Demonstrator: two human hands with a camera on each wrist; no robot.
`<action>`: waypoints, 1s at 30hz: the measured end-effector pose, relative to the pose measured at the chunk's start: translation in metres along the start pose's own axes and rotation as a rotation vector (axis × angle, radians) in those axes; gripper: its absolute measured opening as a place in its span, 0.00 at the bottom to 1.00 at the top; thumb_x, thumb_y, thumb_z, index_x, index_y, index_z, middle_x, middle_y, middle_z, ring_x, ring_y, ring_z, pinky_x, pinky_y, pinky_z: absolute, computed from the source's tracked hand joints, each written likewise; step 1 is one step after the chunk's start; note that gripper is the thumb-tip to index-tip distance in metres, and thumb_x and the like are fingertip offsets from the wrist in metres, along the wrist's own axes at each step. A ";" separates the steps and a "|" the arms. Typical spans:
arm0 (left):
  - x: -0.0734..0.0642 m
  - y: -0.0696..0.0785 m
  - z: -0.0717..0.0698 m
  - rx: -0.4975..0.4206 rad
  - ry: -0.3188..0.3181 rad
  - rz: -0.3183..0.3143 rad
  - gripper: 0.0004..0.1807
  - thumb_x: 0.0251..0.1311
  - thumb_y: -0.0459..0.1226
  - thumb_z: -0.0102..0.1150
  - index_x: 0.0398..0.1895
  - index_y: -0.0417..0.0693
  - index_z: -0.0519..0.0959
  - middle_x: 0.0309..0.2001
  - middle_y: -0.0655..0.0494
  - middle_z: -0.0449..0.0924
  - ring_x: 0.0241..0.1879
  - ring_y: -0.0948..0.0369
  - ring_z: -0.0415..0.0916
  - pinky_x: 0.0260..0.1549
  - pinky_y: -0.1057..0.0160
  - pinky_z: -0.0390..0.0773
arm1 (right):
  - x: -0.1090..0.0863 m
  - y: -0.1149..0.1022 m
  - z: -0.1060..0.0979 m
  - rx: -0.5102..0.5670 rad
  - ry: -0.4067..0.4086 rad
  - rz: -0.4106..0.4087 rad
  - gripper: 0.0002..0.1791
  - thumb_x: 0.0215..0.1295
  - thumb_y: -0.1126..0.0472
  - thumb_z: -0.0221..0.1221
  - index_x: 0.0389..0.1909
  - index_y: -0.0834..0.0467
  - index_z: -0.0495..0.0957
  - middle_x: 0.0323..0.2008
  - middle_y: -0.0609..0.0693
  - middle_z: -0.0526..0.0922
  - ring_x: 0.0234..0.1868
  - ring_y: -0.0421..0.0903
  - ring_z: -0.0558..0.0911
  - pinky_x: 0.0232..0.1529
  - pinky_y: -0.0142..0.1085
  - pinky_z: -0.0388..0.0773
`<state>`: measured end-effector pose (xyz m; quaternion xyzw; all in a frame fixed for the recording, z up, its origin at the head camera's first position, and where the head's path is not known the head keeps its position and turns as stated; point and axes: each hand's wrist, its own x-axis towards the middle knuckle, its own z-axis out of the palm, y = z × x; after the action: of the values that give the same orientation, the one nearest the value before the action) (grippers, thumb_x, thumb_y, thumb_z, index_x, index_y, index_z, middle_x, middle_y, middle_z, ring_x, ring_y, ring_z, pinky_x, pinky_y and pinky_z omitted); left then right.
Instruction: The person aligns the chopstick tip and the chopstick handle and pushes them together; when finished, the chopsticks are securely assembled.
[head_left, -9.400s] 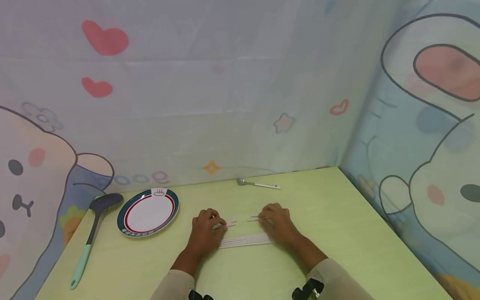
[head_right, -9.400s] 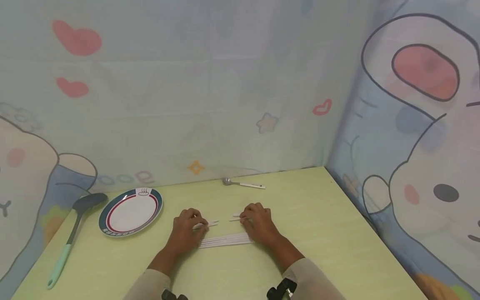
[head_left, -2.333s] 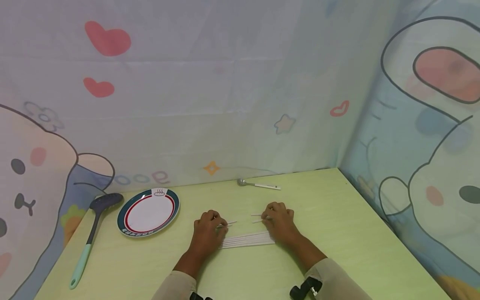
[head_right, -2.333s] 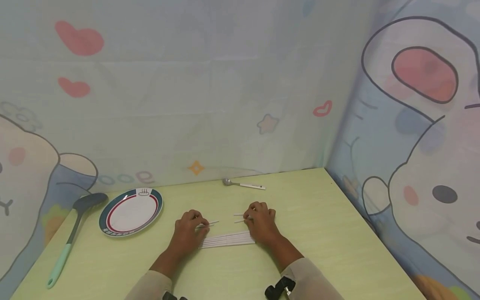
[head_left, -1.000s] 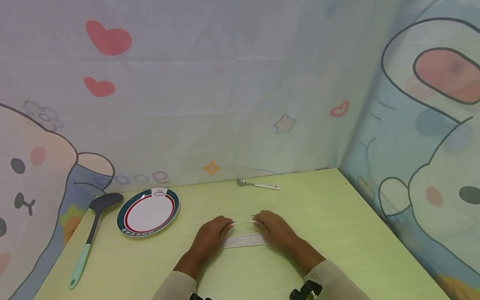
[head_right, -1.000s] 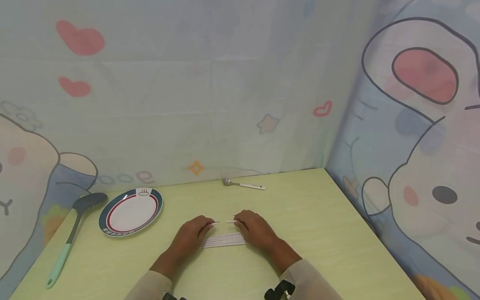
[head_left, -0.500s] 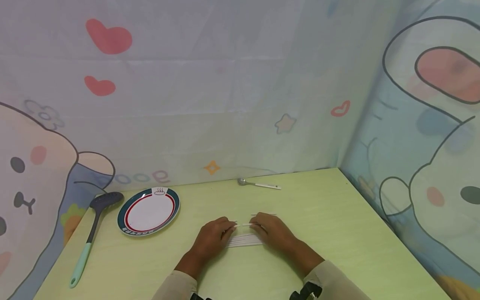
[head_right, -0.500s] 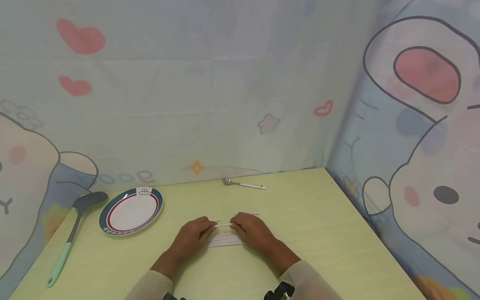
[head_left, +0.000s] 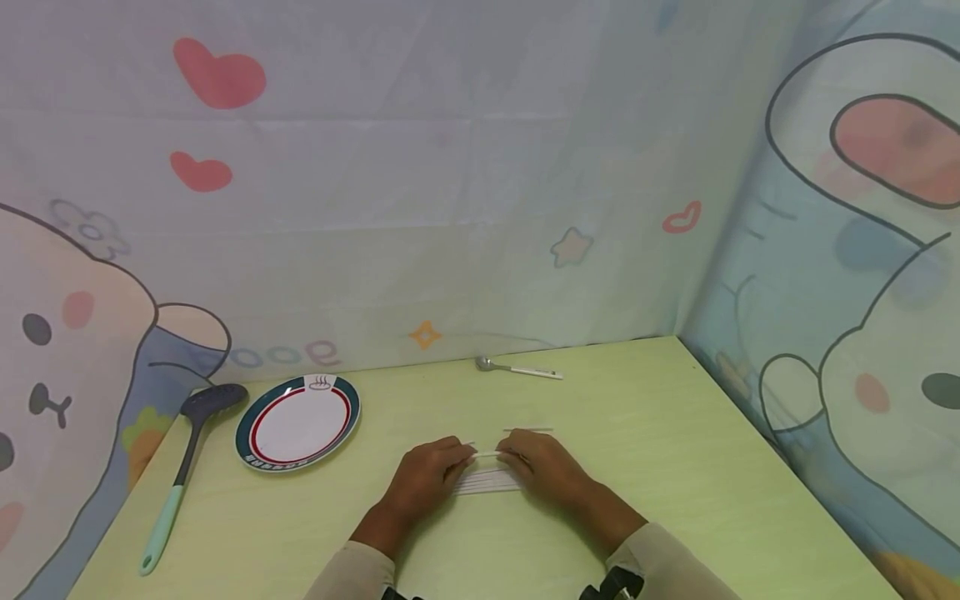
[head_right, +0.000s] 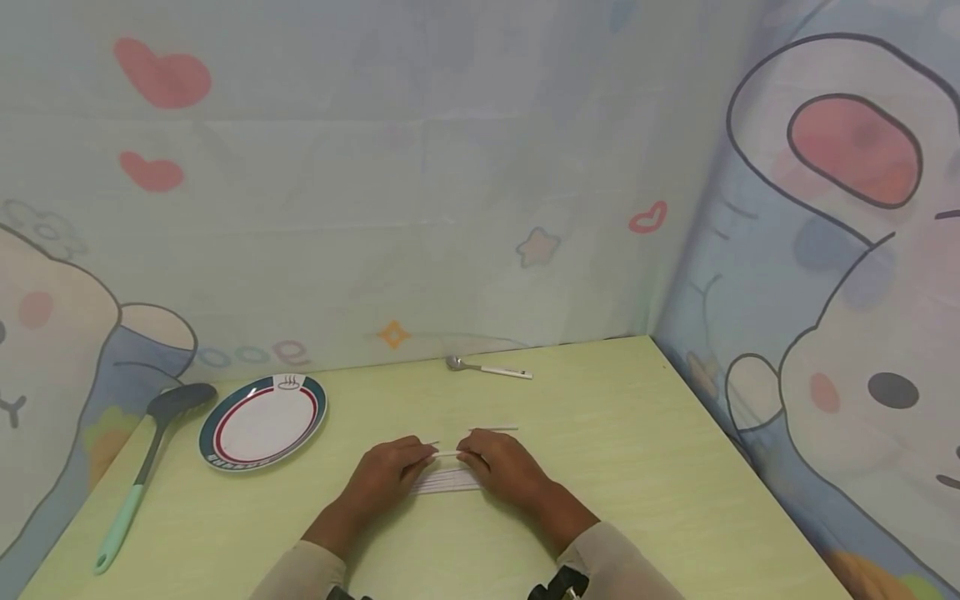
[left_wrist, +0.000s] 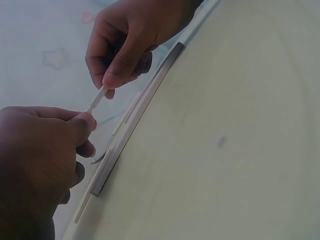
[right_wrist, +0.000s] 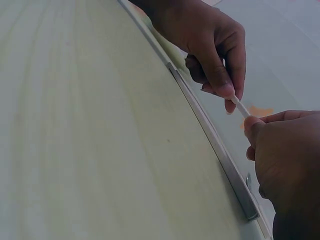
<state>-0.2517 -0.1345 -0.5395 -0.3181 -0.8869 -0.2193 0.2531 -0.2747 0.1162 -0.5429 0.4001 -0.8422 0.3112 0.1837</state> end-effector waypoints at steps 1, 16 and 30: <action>0.000 0.001 0.000 0.007 0.006 0.010 0.07 0.67 0.36 0.73 0.46 0.50 0.93 0.37 0.61 0.89 0.33 0.66 0.83 0.35 0.62 0.85 | 0.000 0.000 0.001 0.007 0.008 -0.012 0.03 0.75 0.65 0.67 0.44 0.57 0.88 0.39 0.46 0.89 0.41 0.39 0.86 0.47 0.37 0.86; 0.001 0.012 0.003 0.047 0.079 0.031 0.02 0.63 0.35 0.75 0.38 0.50 0.91 0.31 0.62 0.85 0.26 0.70 0.74 0.28 0.67 0.79 | 0.002 -0.003 0.003 0.085 0.085 -0.099 0.03 0.69 0.71 0.70 0.40 0.60 0.88 0.34 0.50 0.89 0.35 0.41 0.85 0.41 0.34 0.85; -0.001 0.000 0.005 0.007 0.040 -0.099 0.09 0.65 0.33 0.76 0.47 0.48 0.93 0.36 0.58 0.89 0.33 0.65 0.82 0.36 0.62 0.83 | -0.007 0.027 -0.009 0.013 0.039 0.057 0.04 0.71 0.67 0.70 0.44 0.58 0.89 0.39 0.50 0.89 0.42 0.46 0.87 0.45 0.40 0.85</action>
<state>-0.2526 -0.1326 -0.5436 -0.2684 -0.8971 -0.2346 0.2609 -0.2911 0.1389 -0.5506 0.3710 -0.8473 0.3297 0.1888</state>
